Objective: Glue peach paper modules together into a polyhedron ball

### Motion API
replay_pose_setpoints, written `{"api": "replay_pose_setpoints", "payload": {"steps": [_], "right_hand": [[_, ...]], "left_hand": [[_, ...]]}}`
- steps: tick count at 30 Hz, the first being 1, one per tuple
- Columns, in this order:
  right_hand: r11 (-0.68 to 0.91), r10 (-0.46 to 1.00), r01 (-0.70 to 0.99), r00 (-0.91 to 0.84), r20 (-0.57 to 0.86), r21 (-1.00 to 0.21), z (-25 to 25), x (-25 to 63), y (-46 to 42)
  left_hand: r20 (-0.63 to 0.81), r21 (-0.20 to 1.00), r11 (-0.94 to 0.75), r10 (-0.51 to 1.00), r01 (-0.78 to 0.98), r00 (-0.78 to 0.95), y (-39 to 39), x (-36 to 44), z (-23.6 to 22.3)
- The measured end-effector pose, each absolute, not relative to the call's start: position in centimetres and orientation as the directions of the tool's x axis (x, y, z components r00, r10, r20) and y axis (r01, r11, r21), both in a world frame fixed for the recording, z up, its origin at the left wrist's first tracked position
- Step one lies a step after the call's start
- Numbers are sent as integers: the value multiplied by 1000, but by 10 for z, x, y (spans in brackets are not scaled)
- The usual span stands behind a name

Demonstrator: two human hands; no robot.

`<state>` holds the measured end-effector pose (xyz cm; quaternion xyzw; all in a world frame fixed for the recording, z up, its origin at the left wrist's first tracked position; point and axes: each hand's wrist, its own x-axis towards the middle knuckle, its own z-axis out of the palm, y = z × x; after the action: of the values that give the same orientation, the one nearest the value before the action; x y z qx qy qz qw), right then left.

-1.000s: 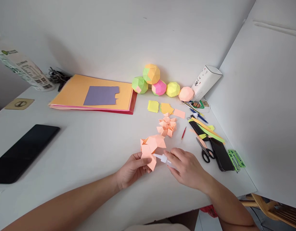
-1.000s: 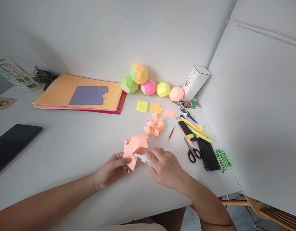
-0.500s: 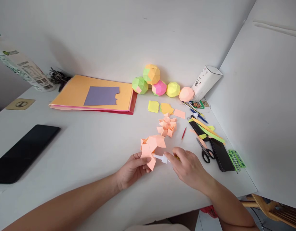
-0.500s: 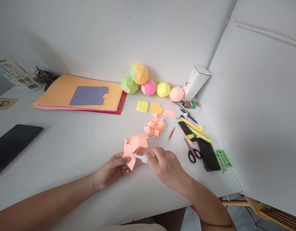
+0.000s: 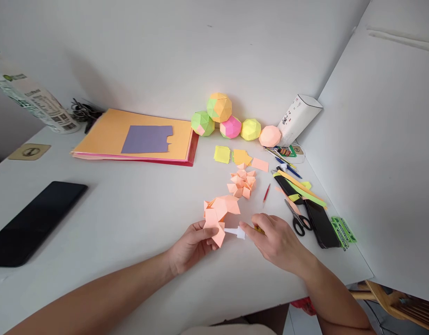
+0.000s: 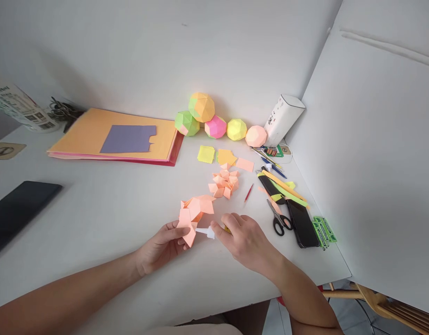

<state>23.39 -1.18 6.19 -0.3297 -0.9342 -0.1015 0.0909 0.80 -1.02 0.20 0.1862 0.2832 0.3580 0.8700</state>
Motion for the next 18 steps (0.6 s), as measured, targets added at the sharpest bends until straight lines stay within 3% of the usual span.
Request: {"api": "replay_pose_setpoints", "payload": {"steps": [8, 14, 18], "right_hand": [[762, 610, 648, -720, 331, 7, 64, 233, -7], [761, 648, 634, -732, 212, -136, 62, 230, -7], [694, 706, 652, -700, 107, -306, 68, 232, -6]], "left_hand": [[-371, 531, 682, 721, -503, 586, -9, 8, 3], [-372, 531, 699, 700, -479, 609, -10, 7, -2], [-340, 582, 665, 722, -469, 602, -9, 7, -2]]}}
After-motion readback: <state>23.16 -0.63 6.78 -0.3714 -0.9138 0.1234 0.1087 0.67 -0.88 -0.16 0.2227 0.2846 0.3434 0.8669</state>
